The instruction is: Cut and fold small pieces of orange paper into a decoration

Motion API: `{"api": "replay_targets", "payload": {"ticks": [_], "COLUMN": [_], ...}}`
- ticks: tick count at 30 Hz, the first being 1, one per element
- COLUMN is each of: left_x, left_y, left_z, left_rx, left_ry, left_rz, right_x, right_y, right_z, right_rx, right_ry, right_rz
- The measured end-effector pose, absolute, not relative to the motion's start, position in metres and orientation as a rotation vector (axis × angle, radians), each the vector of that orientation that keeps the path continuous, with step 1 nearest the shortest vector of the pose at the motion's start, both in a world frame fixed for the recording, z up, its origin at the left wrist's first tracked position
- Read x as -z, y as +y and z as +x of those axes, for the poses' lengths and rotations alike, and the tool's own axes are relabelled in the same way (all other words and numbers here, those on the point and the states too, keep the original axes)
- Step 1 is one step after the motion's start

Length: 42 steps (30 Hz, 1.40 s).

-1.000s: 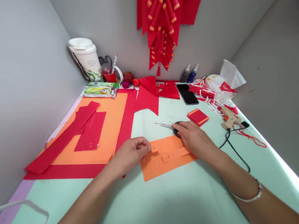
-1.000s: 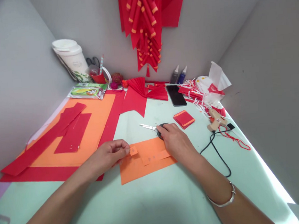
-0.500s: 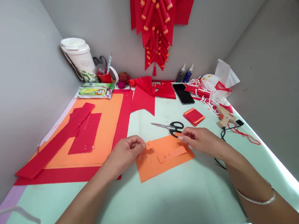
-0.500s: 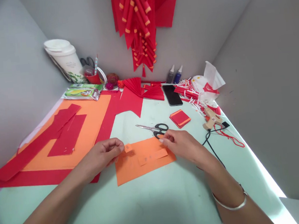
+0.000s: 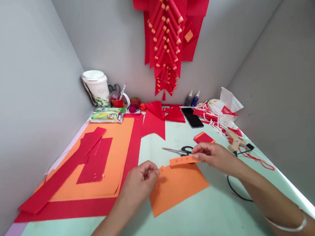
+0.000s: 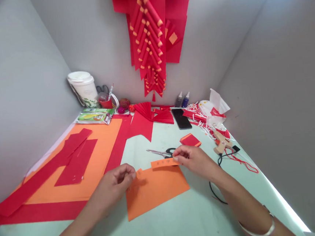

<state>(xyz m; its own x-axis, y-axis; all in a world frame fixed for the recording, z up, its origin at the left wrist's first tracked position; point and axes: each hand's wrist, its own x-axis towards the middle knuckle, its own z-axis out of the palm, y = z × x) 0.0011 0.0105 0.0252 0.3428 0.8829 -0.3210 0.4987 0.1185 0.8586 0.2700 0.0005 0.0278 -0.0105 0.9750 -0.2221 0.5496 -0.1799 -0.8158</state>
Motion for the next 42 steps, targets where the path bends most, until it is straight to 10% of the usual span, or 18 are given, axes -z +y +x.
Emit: {"api": "replay_targets", "payload": {"ticks": [22, 42], "left_x": [-0.023, -0.033], "left_y": [0.005, -0.004], "left_z": [-0.002, 0.009], "left_rx": [-0.525, -0.380], "left_ry": [1.238, 1.121], "left_rz": [1.483, 1.401], "right_x": [-0.033, -0.031], "right_y": [0.220, -0.022], "right_z": [0.262, 0.209], "right_rx": [-0.779, -1.567], "right_ry": [-1.283, -1.497], "right_rz": [-1.886, -1.512]}}
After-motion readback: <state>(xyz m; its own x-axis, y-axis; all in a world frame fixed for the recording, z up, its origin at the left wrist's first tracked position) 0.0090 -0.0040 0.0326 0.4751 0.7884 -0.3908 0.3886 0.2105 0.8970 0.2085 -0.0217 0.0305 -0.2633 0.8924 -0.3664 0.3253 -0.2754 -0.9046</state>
